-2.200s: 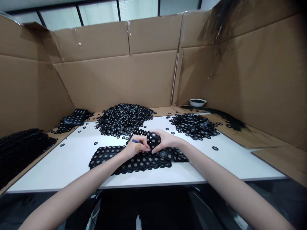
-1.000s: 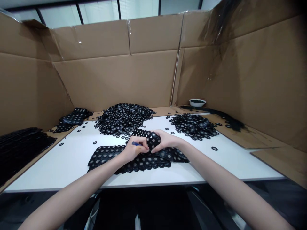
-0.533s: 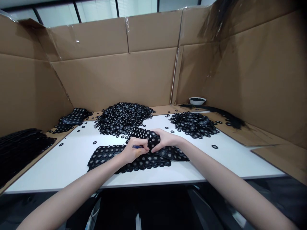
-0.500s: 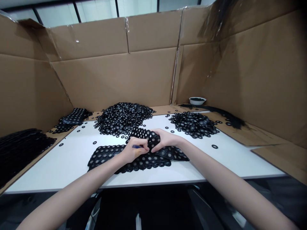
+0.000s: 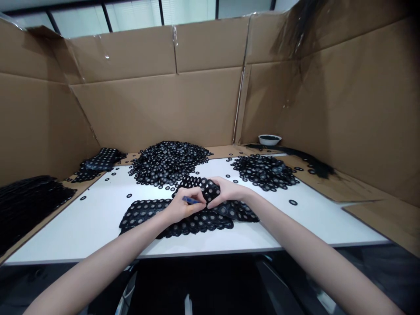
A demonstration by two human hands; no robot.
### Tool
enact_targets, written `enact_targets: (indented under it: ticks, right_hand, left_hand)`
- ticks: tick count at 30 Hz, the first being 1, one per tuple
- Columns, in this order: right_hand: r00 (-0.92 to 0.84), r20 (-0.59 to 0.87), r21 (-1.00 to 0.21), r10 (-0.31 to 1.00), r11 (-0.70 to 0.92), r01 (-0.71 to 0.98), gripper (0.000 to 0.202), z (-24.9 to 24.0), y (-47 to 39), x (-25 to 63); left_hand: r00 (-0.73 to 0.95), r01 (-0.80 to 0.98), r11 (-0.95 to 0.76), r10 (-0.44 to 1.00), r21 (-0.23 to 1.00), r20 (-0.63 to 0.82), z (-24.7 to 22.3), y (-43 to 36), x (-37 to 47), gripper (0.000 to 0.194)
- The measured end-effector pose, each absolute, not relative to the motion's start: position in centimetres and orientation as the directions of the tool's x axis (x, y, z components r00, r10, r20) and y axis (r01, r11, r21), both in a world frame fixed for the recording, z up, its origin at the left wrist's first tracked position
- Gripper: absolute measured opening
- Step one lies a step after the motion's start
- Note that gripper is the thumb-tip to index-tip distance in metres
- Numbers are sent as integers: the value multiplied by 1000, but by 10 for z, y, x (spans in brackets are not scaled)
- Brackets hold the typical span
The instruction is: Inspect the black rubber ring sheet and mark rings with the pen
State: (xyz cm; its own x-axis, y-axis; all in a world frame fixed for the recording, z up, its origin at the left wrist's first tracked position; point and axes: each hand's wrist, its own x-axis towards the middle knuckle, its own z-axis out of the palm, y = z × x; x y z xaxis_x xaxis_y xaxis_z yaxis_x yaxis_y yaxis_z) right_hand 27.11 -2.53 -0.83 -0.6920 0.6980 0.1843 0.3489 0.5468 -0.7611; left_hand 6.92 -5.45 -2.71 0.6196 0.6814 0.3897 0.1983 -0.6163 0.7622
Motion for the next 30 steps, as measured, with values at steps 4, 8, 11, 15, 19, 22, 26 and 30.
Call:
enact_targets:
  ticks: [4, 8, 11, 15, 19, 22, 26, 30]
  right_hand:
    - [-674, 152, -766, 723, 517, 382, 55, -6, -27, 273]
    - [-652, 135, -753, 746, 504, 422, 54, -6, -28, 274]
    - [-656, 147, -748, 740, 517, 415, 58, -7, -27, 273]
    - [-665, 172, -746, 726, 537, 393, 64, -7, -26, 272]
    - [-682, 184, -755, 707, 547, 363, 63, -7, -26, 273]
    - [-681, 169, -756, 712, 538, 374, 61, -7, -26, 274]
    - [-685, 167, -763, 709, 533, 366, 58, -7, -26, 274]
    - [-685, 173, -770, 707, 531, 353, 60, -6, -27, 274]
  left_hand:
    - [493, 123, -503, 779, 855, 387, -26, -52, 69, 18]
    - [446, 147, -489, 808, 860, 384, -29, -49, 69, 17]
    - [477, 153, -455, 811, 877, 338, -31, -47, 68, 19]
    - [528, 126, -391, 804, 912, 272, -33, -45, 67, 21]
    - [557, 106, -374, 790, 921, 256, -31, -46, 68, 21]
    - [570, 108, -369, 783, 923, 247, -29, -49, 69, 21]
    - [578, 127, -412, 770, 903, 270, -26, -52, 70, 20]
    - [593, 134, -421, 759, 897, 267, -28, -52, 71, 21]
